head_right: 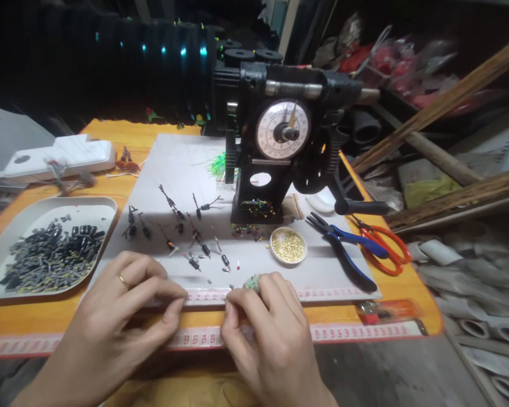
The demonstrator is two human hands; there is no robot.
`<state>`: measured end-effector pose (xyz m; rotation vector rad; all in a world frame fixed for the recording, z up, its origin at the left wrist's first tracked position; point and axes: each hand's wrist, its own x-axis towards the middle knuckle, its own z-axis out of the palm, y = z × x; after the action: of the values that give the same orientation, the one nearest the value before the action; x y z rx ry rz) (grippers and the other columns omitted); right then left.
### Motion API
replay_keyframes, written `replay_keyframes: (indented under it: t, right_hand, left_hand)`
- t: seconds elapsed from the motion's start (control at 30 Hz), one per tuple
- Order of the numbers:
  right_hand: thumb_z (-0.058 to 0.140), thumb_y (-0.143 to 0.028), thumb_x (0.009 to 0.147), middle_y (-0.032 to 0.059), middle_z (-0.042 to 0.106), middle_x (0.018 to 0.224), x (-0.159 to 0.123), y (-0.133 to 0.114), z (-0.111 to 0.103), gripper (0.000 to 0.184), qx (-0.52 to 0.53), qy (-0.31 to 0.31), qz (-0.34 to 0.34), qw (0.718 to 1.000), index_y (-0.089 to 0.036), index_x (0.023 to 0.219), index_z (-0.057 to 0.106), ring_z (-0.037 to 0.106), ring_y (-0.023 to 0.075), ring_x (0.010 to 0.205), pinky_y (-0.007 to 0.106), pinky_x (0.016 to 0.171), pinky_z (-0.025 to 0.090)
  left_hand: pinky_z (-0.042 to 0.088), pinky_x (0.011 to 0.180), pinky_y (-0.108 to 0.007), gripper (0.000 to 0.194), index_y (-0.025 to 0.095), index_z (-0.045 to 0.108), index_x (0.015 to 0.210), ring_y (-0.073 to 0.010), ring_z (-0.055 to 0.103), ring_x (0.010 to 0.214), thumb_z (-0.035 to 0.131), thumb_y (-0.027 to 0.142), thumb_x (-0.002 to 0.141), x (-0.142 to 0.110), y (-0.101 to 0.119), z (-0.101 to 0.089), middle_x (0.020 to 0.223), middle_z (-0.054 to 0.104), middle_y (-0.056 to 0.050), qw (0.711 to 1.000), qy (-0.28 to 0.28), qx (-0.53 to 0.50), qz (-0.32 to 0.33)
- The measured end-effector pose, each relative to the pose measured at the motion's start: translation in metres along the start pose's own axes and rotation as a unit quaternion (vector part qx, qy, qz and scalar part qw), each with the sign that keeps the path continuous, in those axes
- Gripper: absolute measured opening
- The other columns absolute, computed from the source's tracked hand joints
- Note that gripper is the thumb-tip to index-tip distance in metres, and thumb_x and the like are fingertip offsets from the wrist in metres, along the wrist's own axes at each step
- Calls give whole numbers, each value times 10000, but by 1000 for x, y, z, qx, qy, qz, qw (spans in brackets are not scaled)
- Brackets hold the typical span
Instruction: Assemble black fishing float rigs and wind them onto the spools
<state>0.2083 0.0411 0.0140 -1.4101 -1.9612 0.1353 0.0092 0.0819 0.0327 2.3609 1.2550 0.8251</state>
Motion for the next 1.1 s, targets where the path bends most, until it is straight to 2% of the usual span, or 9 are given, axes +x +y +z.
replay_keyframes:
  t: [0.17, 0.53, 0.83, 0.93, 1.03, 1.1]
  right_hand:
    - [595, -51, 801, 14, 458, 693, 1, 2, -2, 116, -15, -19, -5, 1000, -161, 835, 599, 453, 150, 652, 278, 583, 397]
    - [612, -101, 832, 7, 449, 717, 0, 1, -3, 94, -28, -38, 12, 999, -175, 887, 592, 468, 142, 657, 269, 606, 411]
    - [597, -74, 825, 9, 448, 711, 1, -1, -2, 110, -28, -43, 22, 998, -178, 860, 585, 455, 146, 672, 273, 612, 389]
    - [595, -61, 817, 8, 445, 696, 2, 0, 0, 116, -31, -28, 17, 999, -172, 844, 585, 443, 147, 667, 272, 606, 377]
    - [593, -39, 805, 13, 454, 696, 1, -3, -1, 135, -16, -16, 10, 1000, -164, 855, 578, 438, 148, 669, 272, 604, 377]
    - [590, -35, 795, 15, 464, 692, -2, -9, -2, 147, 0, -15, 0, 1000, -169, 854, 570, 437, 152, 666, 274, 603, 381]
  left_hand:
    - [368, 726, -344, 124, 167, 626, 766, -196, 465, 841, 583, 54, 797, -1, -4, 2, 791, 573, -29, 1000, 18, -10, -10]
    - [391, 685, -333, 108, 165, 643, 701, -189, 498, 788, 642, 67, 746, 2, -8, 3, 725, 610, -21, 999, 48, -13, -15]
    - [403, 723, -334, 143, 182, 614, 782, -195, 510, 843, 650, 47, 746, -3, -14, 3, 780, 616, -17, 1000, 20, 2, 20]
    - [409, 736, -333, 153, 188, 607, 794, -194, 515, 844, 642, 46, 750, -2, -15, 2, 796, 611, -23, 999, 30, 3, 21]
    - [437, 774, -321, 215, 202, 586, 828, -182, 549, 865, 628, 10, 742, -6, -5, 4, 867, 637, -35, 996, 57, -58, 36]
    - [475, 758, -292, 233, 225, 559, 874, -165, 592, 842, 616, 23, 771, -13, 8, 8, 892, 670, -36, 979, 58, -192, 36]
